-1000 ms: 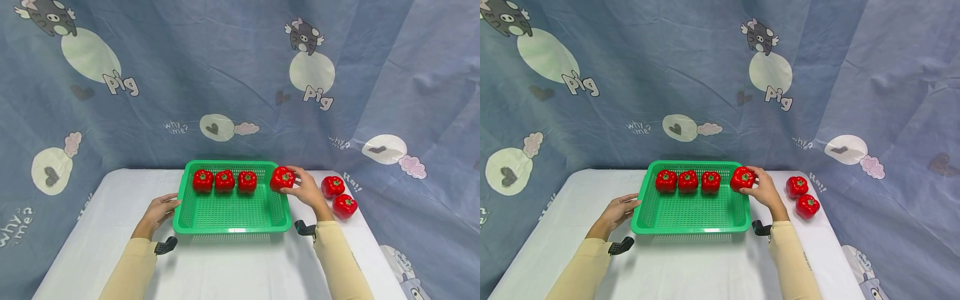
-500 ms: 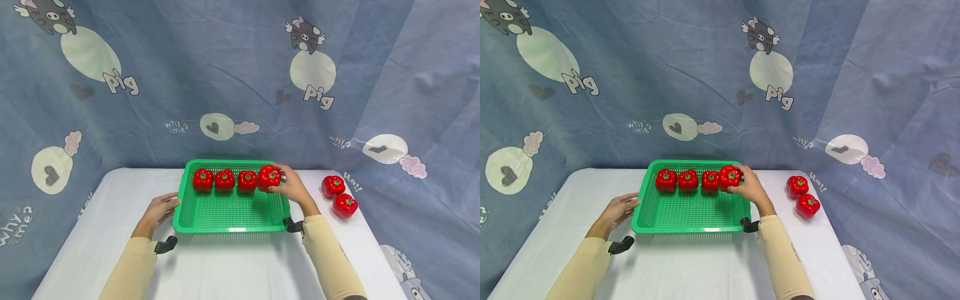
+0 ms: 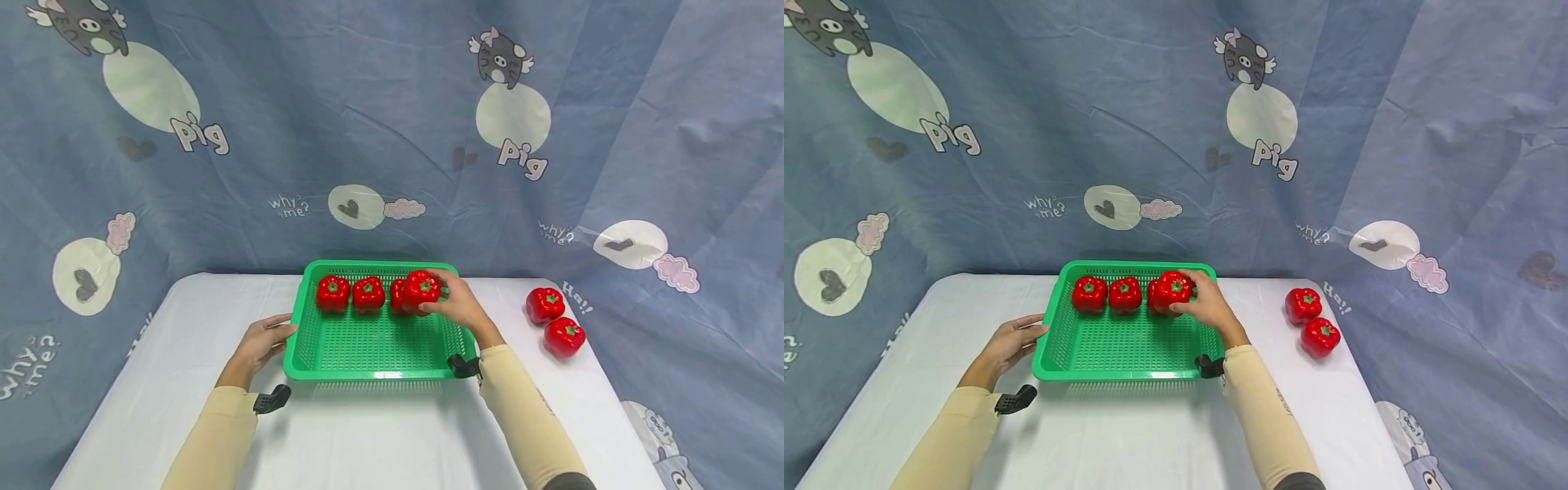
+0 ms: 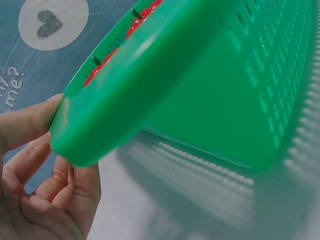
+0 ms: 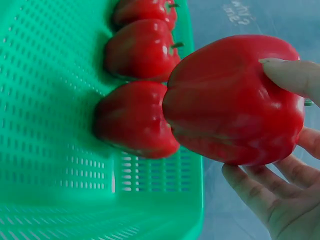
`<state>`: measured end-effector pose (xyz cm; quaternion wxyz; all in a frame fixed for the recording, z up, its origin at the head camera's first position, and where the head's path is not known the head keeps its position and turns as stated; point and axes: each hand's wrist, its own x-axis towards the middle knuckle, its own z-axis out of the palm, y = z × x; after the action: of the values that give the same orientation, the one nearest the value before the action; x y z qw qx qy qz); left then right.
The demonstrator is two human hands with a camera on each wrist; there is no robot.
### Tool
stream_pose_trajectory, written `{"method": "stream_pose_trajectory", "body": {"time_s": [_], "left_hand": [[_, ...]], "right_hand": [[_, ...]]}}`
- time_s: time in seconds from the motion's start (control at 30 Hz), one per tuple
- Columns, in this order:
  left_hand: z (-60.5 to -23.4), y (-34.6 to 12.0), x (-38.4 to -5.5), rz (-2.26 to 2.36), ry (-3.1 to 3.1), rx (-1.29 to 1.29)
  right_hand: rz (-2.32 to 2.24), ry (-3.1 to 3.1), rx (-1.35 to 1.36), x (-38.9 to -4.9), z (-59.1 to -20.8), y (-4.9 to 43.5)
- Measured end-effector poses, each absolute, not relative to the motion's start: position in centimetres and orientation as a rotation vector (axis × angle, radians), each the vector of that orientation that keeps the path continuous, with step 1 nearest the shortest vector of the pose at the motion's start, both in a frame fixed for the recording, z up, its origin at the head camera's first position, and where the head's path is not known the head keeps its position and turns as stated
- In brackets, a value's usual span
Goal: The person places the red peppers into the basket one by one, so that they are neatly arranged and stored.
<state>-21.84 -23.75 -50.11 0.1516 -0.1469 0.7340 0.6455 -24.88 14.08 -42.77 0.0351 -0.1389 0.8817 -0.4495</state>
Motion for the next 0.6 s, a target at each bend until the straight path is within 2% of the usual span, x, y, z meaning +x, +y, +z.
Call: {"method": "stream_pose_trajectory", "body": {"time_s": [0.6], "left_hand": [[-50.1, -23.7, -22.0, 1.818, 2.131, -0.434]], "right_hand": [[-1.306, 2.716, -0.444, -25.7, -43.2, 10.9]]}}
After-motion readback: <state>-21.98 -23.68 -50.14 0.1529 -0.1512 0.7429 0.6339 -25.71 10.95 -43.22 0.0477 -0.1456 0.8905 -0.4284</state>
